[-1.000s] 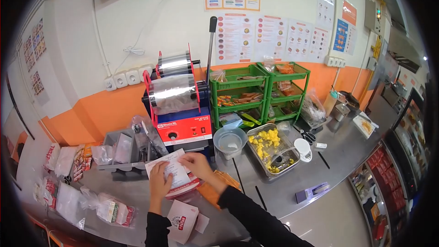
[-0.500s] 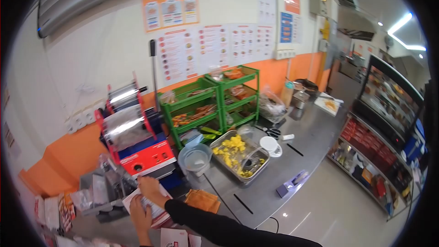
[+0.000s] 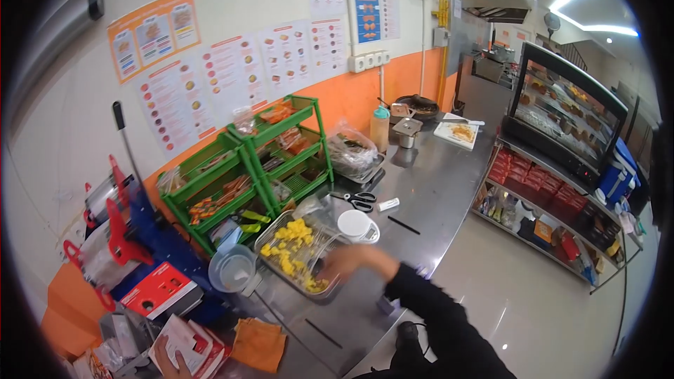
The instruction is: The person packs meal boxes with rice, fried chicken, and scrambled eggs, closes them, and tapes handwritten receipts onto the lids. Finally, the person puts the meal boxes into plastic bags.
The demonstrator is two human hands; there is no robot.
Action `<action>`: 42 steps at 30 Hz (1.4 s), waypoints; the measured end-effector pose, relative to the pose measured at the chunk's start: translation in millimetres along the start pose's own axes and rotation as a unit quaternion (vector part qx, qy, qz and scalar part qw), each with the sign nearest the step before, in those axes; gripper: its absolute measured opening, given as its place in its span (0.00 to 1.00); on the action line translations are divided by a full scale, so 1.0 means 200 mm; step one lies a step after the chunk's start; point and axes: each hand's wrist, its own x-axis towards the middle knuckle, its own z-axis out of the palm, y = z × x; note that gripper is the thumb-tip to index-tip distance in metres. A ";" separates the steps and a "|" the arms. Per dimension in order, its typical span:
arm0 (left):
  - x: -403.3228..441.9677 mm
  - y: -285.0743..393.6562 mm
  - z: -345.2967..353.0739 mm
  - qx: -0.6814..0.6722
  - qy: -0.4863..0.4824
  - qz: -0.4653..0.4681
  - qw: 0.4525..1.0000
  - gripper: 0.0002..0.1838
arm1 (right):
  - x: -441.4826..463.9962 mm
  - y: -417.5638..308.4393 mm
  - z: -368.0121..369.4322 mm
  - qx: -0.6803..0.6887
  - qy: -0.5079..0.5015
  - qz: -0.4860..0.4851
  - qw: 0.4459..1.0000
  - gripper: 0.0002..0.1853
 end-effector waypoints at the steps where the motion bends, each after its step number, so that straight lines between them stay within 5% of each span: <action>1: -0.01 0.22 0.03 -0.045 0.009 -0.001 0.999 0.21 | -0.10 0.34 -0.14 -0.140 0.058 0.100 0.983 0.21; 2: 0.00 0.62 0.06 -0.198 -0.026 -0.125 0.972 0.21 | -0.20 0.67 -0.28 -0.263 0.087 0.211 0.937 0.24; 3: 0.00 0.85 0.15 -0.269 -0.043 -0.141 0.952 0.21 | -0.34 0.67 -0.31 -0.017 0.399 0.419 0.815 0.33; 4: 0.01 1.12 0.24 -0.257 -0.071 -0.072 0.961 0.22 | -0.38 0.90 -0.34 -0.042 0.432 0.429 0.792 0.34; 5: -0.01 1.33 0.39 -0.469 -0.138 -0.176 0.854 0.20 | -0.38 1.19 -0.35 -0.067 0.467 0.435 0.767 0.35; 7: 0.04 1.56 0.78 -0.436 -0.257 -0.073 0.859 0.14 | -0.30 1.57 -0.32 -0.193 0.551 0.375 0.720 0.33; 10: 0.16 1.83 1.37 -0.429 -0.445 -0.039 0.786 0.19 | -0.25 1.79 -0.35 -0.160 0.544 0.255 0.784 0.27; 12: 0.17 1.94 1.77 -0.543 -0.434 -0.159 0.701 0.20 | -0.26 1.81 -0.40 0.106 0.499 0.153 0.846 0.22; 13: 0.20 1.98 1.92 -0.537 -0.420 -0.184 0.708 0.21 | -0.27 1.77 -0.41 0.238 0.461 0.099 0.849 0.19; 16: 0.25 2.12 2.20 -0.494 -0.361 -0.223 0.759 0.22 | -0.43 1.46 -0.39 0.290 0.424 -0.028 0.857 0.13; 19: 0.25 2.18 2.28 -0.462 -0.273 -0.218 0.815 0.22 | -0.56 1.27 -0.31 0.450 0.357 -0.134 0.807 0.13; 22: 0.26 2.21 2.25 -0.447 -0.211 -0.130 0.859 0.16 | -0.62 1.24 -0.18 0.599 0.351 -0.067 0.717 0.15; 24: 0.30 2.17 2.17 -0.406 -0.260 -0.083 0.872 0.14 | -0.66 1.30 -0.08 0.553 0.360 -0.024 0.751 0.20; 25: 0.32 2.19 2.10 -0.381 -0.323 -0.171 0.849 0.12 | -0.68 1.32 -0.04 0.529 0.363 -0.001 0.767 0.23; 28: 0.36 2.11 2.11 -0.366 -0.467 -0.100 0.798 0.12 | -0.81 1.24 -0.13 0.312 0.479 0.065 0.818 0.34; 29: 0.36 2.08 2.16 -0.427 -0.537 -0.122 0.717 0.13 | -0.79 1.29 -0.12 0.376 0.390 0.013 0.841 0.32; 33: 0.40 2.08 2.19 -0.371 -0.685 -0.129 0.614 0.16 | -0.73 1.38 -0.15 0.546 0.062 -0.142 0.824 0.21; 36: 0.43 2.02 2.21 -0.323 -0.710 -0.127 0.613 0.16 | -0.67 1.47 -0.14 0.524 -0.039 -0.082 0.847 0.12; 37: 0.44 1.99 2.21 -0.311 -0.681 -0.124 0.651 0.17 | -0.64 1.51 -0.12 0.499 -0.055 -0.042 0.864 0.09; 40: 0.41 1.90 2.28 -0.264 -0.644 -0.083 0.713 0.19 | -0.59 1.47 0.00 0.314 0.199 -0.215 0.903 0.09; 42: 0.38 1.91 2.28 -0.224 -0.606 -0.094 0.757 0.20 | -0.56 1.42 0.02 0.265 0.264 -0.248 0.894 0.09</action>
